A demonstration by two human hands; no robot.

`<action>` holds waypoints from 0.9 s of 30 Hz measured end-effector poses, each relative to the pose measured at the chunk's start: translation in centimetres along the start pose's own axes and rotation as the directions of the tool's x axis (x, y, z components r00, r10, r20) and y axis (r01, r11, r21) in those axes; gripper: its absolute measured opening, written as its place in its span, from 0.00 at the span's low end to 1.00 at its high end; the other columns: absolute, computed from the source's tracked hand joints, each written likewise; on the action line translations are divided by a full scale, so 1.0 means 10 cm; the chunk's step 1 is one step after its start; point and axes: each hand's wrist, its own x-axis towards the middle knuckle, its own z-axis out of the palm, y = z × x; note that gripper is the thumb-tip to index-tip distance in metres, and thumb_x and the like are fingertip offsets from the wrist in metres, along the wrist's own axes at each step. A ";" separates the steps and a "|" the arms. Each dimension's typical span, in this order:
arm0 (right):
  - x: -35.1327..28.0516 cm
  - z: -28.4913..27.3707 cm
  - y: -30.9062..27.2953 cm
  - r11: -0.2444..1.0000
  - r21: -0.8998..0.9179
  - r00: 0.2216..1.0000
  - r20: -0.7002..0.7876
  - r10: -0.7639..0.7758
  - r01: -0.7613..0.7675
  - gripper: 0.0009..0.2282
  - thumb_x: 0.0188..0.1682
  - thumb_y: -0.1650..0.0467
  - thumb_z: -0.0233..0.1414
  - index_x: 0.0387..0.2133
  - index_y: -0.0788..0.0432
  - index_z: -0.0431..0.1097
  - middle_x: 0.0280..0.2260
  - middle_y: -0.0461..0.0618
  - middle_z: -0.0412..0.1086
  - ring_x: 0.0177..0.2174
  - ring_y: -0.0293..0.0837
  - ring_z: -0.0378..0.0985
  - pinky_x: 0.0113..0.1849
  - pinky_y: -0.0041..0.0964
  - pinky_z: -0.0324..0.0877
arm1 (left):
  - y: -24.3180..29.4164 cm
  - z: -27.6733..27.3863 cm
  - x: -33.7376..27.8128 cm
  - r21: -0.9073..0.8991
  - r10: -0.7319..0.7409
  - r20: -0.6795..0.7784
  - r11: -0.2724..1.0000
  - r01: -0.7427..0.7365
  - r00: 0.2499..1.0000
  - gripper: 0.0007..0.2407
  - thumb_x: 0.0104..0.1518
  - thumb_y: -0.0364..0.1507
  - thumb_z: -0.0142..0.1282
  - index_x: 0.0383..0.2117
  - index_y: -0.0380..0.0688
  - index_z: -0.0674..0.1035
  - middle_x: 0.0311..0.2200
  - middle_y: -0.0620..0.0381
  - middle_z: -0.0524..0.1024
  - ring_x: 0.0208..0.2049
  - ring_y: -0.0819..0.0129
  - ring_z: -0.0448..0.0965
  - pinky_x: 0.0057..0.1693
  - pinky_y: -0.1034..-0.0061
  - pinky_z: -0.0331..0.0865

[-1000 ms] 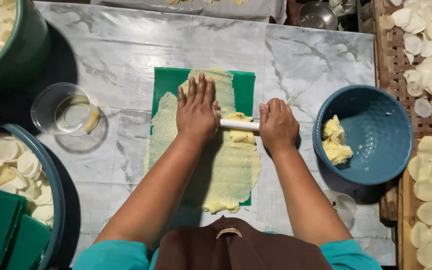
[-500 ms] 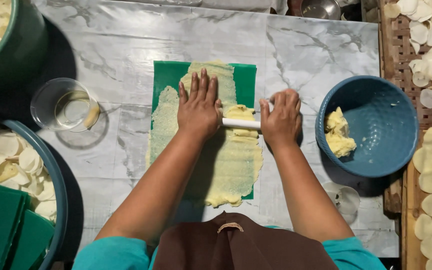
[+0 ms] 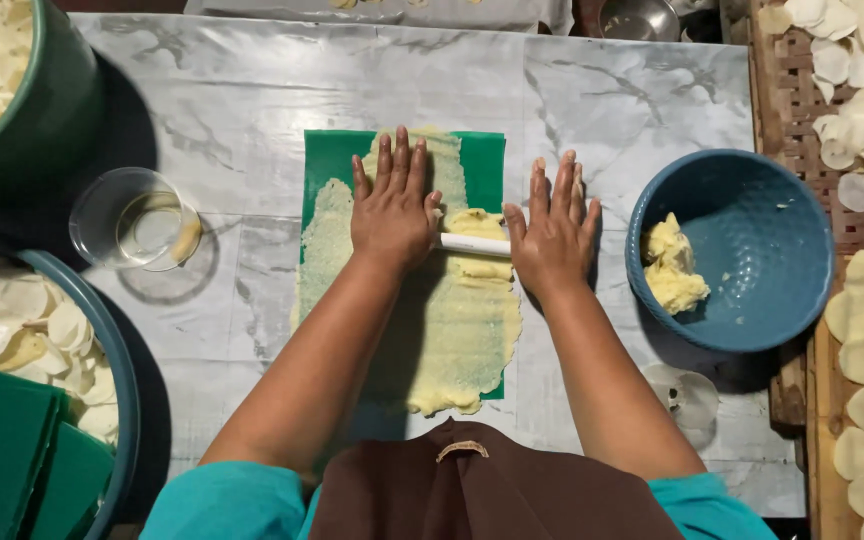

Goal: Rolling out dough onto a mat and forming thin shapes to prepare crackers.

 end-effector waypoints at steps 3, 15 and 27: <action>-0.41 0.19 0.14 0.973 -0.106 0.913 -0.340 -0.227 0.203 0.25 0.59 0.50 0.38 0.50 0.57 0.68 0.55 0.56 0.62 0.55 0.55 0.68 0.50 0.52 0.63 | 0.00 0.08 -0.33 0.004 0.075 -0.149 0.997 -0.075 0.986 0.28 0.69 0.45 0.28 0.74 0.50 0.49 0.76 0.52 0.38 0.76 0.55 0.32 0.73 0.46 0.21; -0.49 0.36 0.33 0.953 -0.238 0.833 -0.476 -0.283 0.188 0.08 0.53 0.63 0.47 0.24 0.47 0.65 0.26 0.42 0.61 0.28 0.46 0.70 0.31 0.42 0.67 | 0.03 0.21 -0.53 -0.018 0.040 -0.120 0.999 -0.043 0.992 0.27 0.69 0.42 0.28 0.74 0.45 0.51 0.75 0.48 0.40 0.76 0.53 0.32 0.73 0.46 0.20; -0.93 0.14 0.16 0.983 -0.094 0.987 -0.029 -0.158 0.155 0.28 0.62 0.57 0.30 0.68 0.65 0.52 0.71 0.66 0.42 0.70 0.58 0.42 0.65 0.59 0.36 | 0.09 0.22 -0.90 0.002 0.067 -0.105 0.998 -0.068 0.992 0.26 0.69 0.40 0.28 0.74 0.51 0.49 0.76 0.54 0.38 0.76 0.54 0.30 0.73 0.50 0.20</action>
